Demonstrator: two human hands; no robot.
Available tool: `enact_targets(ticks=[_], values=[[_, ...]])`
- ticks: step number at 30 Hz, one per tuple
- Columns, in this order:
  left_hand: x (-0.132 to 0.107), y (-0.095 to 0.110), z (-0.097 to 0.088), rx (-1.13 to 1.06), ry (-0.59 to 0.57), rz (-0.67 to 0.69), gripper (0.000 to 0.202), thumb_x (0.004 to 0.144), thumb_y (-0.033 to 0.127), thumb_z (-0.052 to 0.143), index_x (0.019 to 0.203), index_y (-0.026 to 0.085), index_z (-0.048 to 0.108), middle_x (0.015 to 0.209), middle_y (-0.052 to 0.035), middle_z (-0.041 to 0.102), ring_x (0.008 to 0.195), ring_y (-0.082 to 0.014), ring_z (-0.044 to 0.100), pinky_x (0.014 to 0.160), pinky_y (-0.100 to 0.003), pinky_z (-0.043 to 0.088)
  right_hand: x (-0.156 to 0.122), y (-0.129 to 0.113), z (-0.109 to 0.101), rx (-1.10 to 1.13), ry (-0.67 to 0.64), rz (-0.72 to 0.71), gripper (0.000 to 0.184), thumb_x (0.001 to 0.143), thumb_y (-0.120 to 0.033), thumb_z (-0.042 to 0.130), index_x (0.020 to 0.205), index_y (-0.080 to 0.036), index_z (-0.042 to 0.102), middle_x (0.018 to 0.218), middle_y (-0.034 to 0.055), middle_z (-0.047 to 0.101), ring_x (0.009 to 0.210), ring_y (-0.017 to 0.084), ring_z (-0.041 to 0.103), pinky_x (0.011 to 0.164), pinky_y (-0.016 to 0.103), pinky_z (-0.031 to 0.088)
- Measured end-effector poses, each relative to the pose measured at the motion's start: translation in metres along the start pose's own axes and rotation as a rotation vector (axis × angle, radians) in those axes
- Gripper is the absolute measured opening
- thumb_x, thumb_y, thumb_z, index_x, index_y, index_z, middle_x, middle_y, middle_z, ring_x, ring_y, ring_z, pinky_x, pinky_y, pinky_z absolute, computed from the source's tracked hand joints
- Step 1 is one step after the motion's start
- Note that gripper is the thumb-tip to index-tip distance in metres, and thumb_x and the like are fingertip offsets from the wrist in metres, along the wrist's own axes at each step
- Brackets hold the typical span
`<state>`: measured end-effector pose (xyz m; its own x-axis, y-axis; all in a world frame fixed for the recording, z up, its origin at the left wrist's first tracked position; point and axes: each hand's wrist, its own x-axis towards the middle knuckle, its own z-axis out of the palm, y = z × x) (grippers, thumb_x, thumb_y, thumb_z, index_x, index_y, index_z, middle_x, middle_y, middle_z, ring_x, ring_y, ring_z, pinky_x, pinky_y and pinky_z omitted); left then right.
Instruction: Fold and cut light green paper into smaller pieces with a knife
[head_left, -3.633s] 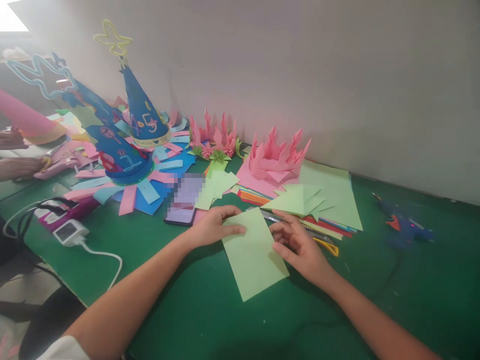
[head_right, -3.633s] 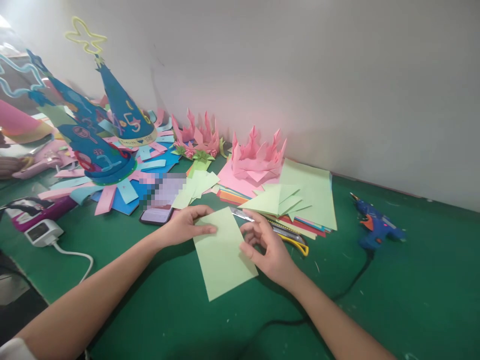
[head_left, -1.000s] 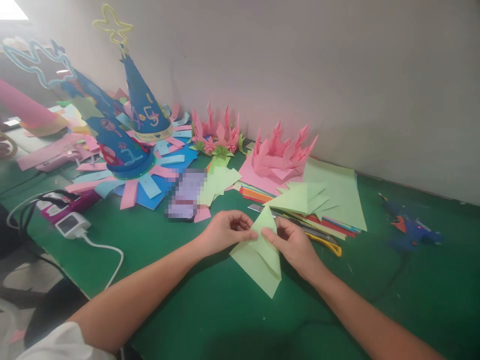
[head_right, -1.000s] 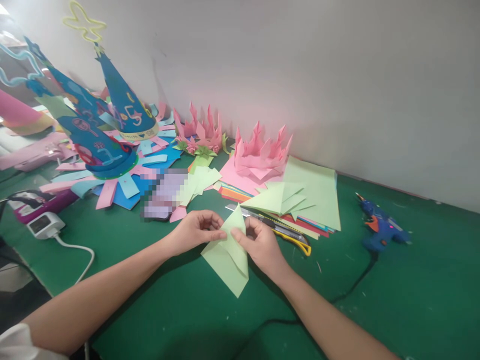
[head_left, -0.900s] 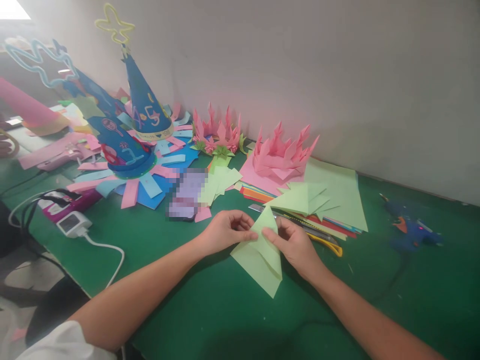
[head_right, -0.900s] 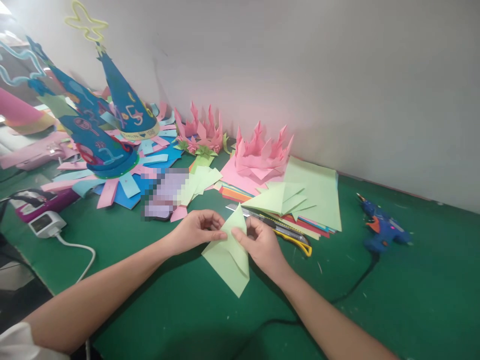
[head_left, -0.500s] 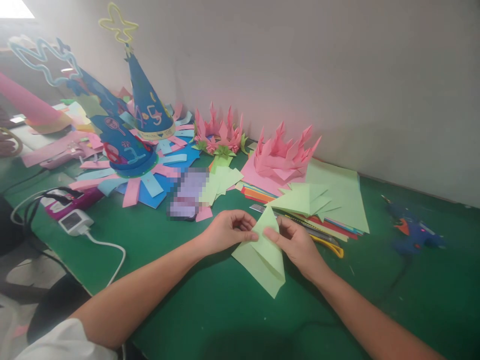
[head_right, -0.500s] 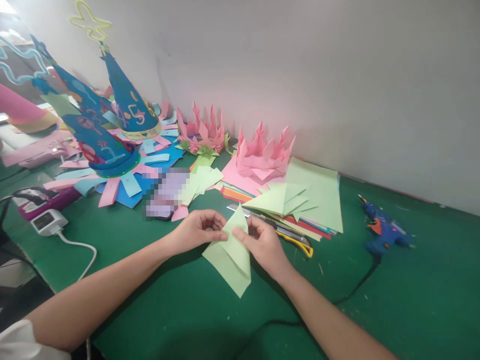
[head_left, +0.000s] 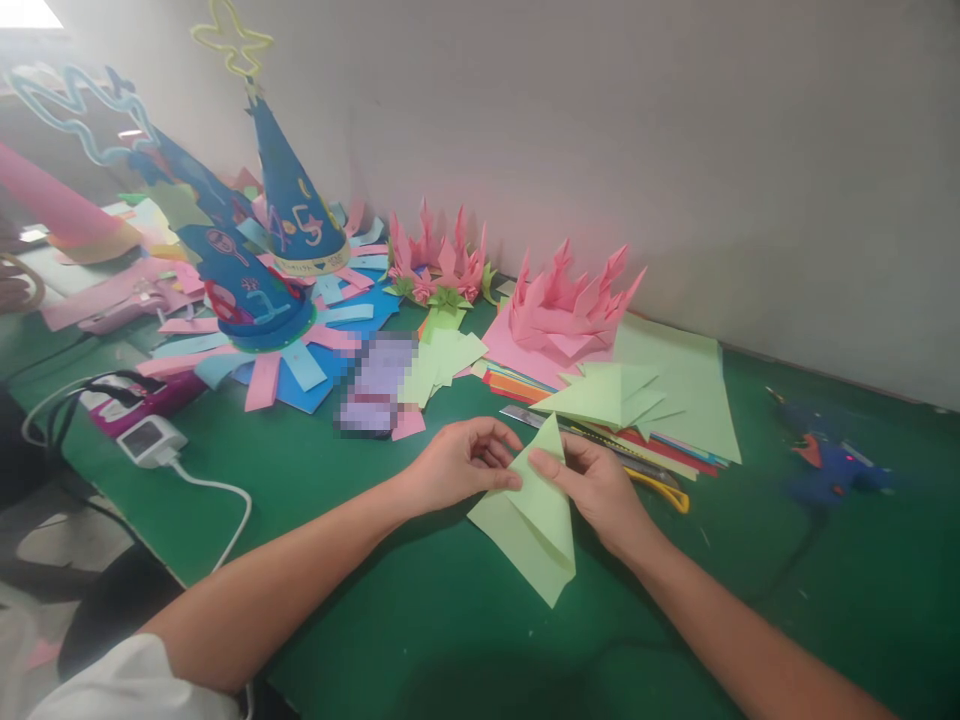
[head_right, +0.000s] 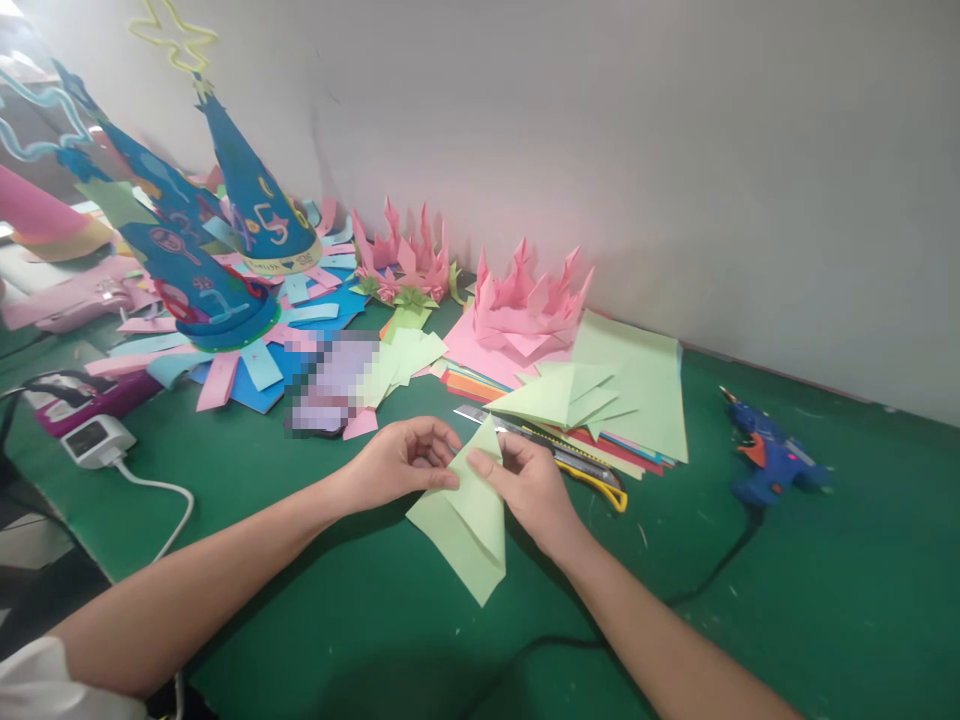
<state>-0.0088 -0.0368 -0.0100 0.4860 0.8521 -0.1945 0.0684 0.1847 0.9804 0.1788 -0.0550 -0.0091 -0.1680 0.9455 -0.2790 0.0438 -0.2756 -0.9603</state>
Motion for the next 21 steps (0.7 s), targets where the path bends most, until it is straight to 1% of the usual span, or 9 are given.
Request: enact_targets(ticks=[5, 9, 13, 17, 21], values=[[-0.0007, 0.0034, 0.0025, -0.016, 0.014, 0.018, 0.035, 0.063, 0.018, 0.077, 0.087, 0.015, 0.052, 0.07, 0.002, 0.059, 0.065, -0.0091, 0.057, 0.061, -0.022, 0.046, 0.0006, 0.0, -0.0002, -0.012, 0.018, -0.001, 0.038, 0.063, -0.05, 0.074, 0.077, -0.016, 0.067, 0.071, 0.0026, 0.065, 0.061, 0.015, 0.054, 0.056, 0.028, 0.046], [-0.0015, 0.0028, 0.0027, -0.026, 0.009, 0.05, 0.035, 0.063, 0.02, 0.077, 0.083, 0.016, 0.048, 0.075, 0.0017, 0.057, 0.065, -0.0078, 0.055, 0.06, -0.021, 0.046, 0.0001, -0.0001, -0.0004, -0.027, 0.027, 0.0, 0.039, 0.063, -0.052, 0.075, 0.077, -0.017, 0.067, 0.071, 0.0025, 0.065, 0.061, 0.016, 0.055, 0.057, 0.029, 0.046], [-0.002, 0.0013, 0.0019, -0.009, 0.009, 0.054, 0.035, 0.064, 0.022, 0.077, 0.08, 0.016, 0.046, 0.075, 0.0012, 0.058, 0.064, -0.0078, 0.055, 0.058, -0.021, 0.045, 0.0006, 0.0025, -0.001, -0.024, 0.024, 0.006, 0.038, 0.064, -0.051, 0.074, 0.077, -0.017, 0.066, 0.071, 0.0019, 0.065, 0.06, 0.015, 0.054, 0.057, 0.028, 0.045], [-0.0023, 0.0013, 0.0011, 0.064, 0.016, 0.045, 0.031, 0.066, 0.025, 0.076, 0.077, 0.016, 0.048, 0.073, 0.0023, 0.057, 0.059, -0.0062, 0.051, 0.053, -0.019, 0.041, 0.0017, 0.0058, -0.0011, -0.048, 0.031, -0.014, 0.038, 0.065, -0.051, 0.073, 0.079, -0.016, 0.065, 0.069, 0.0013, 0.063, 0.059, 0.014, 0.052, 0.055, 0.028, 0.044], [-0.0033, 0.0055, 0.0012, 0.164, 0.02, 0.031, 0.022, 0.067, 0.024, 0.074, 0.072, 0.015, 0.055, 0.065, 0.0036, 0.055, 0.055, -0.0058, 0.048, 0.052, -0.018, 0.038, 0.0012, 0.0031, -0.0001, -0.056, 0.036, -0.02, 0.039, 0.064, -0.053, 0.073, 0.074, -0.017, 0.063, 0.066, 0.0006, 0.06, 0.059, 0.014, 0.05, 0.055, 0.028, 0.043]])
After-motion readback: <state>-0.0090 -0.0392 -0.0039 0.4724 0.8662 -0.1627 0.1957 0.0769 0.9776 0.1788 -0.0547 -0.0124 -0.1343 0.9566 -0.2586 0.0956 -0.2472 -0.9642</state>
